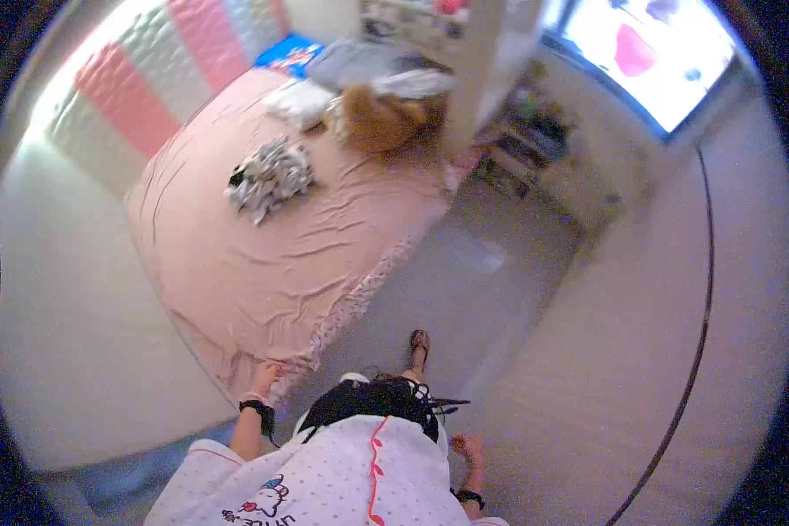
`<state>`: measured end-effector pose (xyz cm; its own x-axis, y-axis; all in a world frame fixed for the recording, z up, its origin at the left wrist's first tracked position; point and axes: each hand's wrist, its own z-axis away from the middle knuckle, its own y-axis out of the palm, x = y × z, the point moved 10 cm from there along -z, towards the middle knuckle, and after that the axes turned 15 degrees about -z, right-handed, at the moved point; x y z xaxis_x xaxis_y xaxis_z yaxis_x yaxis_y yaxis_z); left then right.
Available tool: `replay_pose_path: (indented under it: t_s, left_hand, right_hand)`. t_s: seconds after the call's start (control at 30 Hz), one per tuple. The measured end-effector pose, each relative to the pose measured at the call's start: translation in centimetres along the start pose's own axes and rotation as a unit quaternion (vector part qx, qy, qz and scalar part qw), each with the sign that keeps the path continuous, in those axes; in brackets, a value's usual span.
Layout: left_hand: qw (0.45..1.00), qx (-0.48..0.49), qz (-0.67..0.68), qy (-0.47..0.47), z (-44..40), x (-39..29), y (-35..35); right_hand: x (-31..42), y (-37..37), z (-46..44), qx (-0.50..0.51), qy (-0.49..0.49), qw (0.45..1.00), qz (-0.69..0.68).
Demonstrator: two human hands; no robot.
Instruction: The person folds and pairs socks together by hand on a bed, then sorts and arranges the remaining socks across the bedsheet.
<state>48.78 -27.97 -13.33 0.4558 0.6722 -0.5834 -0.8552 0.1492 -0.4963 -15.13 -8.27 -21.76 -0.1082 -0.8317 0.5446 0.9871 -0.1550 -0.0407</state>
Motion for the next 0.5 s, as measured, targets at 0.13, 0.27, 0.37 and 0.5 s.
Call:
replay_pose_path:
  t_s: [0.13,0.27,0.37,0.5]
  left_hand:
    - [0.995,-0.055,-0.041,-0.076,4.4,4.9,0.4]
    - [0.974,-0.117,0.067,-0.181,4.4,6.0,0.7]
    - [0.974,-0.139,0.083,-0.158,4.0,3.6,0.9]
    - [0.975,-0.151,0.117,-0.114,-1.2,-3.2,-1.8]
  right_hand:
    - [9.7,-4.6,-8.8,0.102,-0.011,0.978,0.18]
    - [28.3,-3.5,-16.9,0.085,0.014,0.964,0.25]
    - [41.0,-6.7,-28.9,0.114,-0.111,0.909,0.385]
    - [64.5,12.5,-23.3,0.099,-0.309,0.85,0.416]
